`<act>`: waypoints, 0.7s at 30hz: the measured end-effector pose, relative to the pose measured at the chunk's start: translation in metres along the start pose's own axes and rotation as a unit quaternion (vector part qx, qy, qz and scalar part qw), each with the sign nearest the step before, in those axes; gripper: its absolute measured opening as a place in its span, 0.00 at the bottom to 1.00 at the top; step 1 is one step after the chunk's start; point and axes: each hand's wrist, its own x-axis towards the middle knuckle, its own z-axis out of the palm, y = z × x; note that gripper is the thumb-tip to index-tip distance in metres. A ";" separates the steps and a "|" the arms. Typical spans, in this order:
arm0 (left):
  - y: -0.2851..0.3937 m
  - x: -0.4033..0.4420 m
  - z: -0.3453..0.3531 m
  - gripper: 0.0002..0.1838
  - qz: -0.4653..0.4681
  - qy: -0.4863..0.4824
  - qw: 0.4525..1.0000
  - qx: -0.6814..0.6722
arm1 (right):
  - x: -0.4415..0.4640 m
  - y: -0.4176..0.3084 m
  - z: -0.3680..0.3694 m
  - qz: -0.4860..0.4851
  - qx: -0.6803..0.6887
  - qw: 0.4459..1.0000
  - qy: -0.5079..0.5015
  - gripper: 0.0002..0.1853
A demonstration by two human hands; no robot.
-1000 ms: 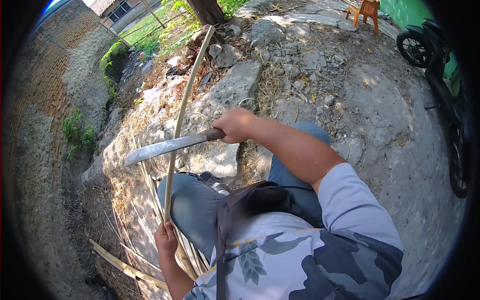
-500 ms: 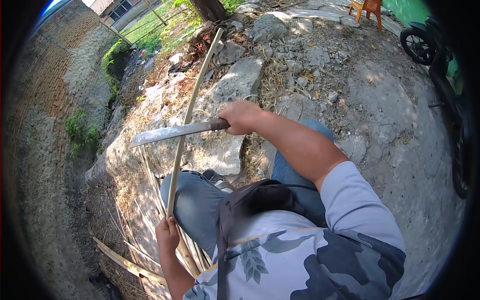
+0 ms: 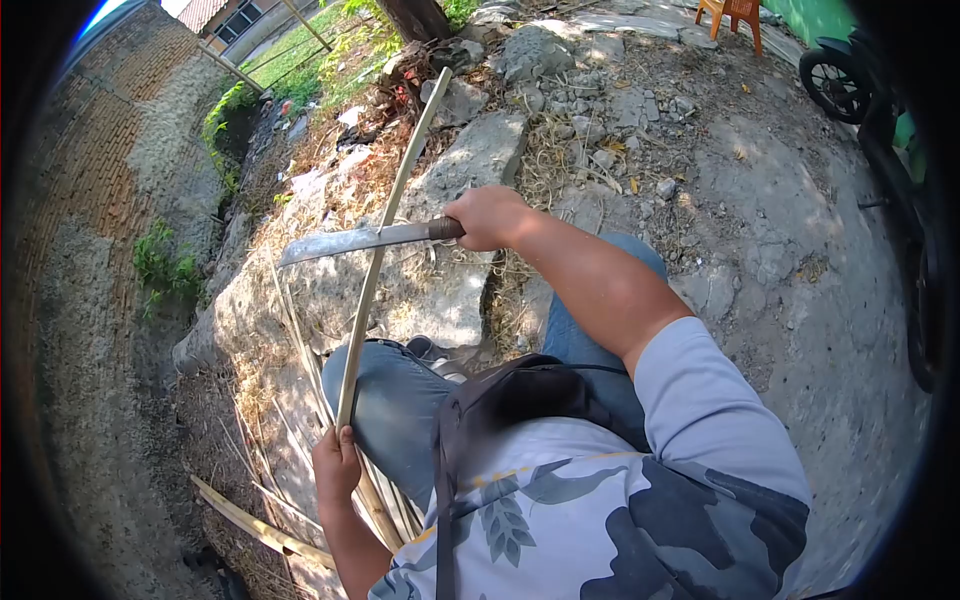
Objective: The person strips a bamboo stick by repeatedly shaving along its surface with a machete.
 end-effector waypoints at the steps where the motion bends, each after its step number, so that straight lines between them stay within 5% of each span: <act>1: 0.000 0.002 0.001 0.19 0.007 0.003 1.000 -0.008 | -0.001 0.001 -0.003 -0.006 0.003 1.000 0.002 0.11; 11: -0.003 0.002 0.003 0.21 -0.004 -0.002 1.000 0.007 | -0.008 -0.051 0.026 -0.251 -0.099 0.963 -0.015 0.07; 14: -0.004 -0.002 0.004 0.21 0.010 0.006 1.000 -0.015 | 0.002 -0.039 0.021 -0.208 -0.088 0.974 0.000 0.08; 19: -0.001 0.007 0.010 0.20 0.025 0.016 0.999 0.024 | 0.016 0.015 0.010 -0.005 0.064 0.998 0.018 0.08; 21: -0.003 0.011 0.008 0.19 0.014 -0.001 1.000 0.004 | 0.010 0.016 0.009 -0.006 0.038 0.999 0.025 0.10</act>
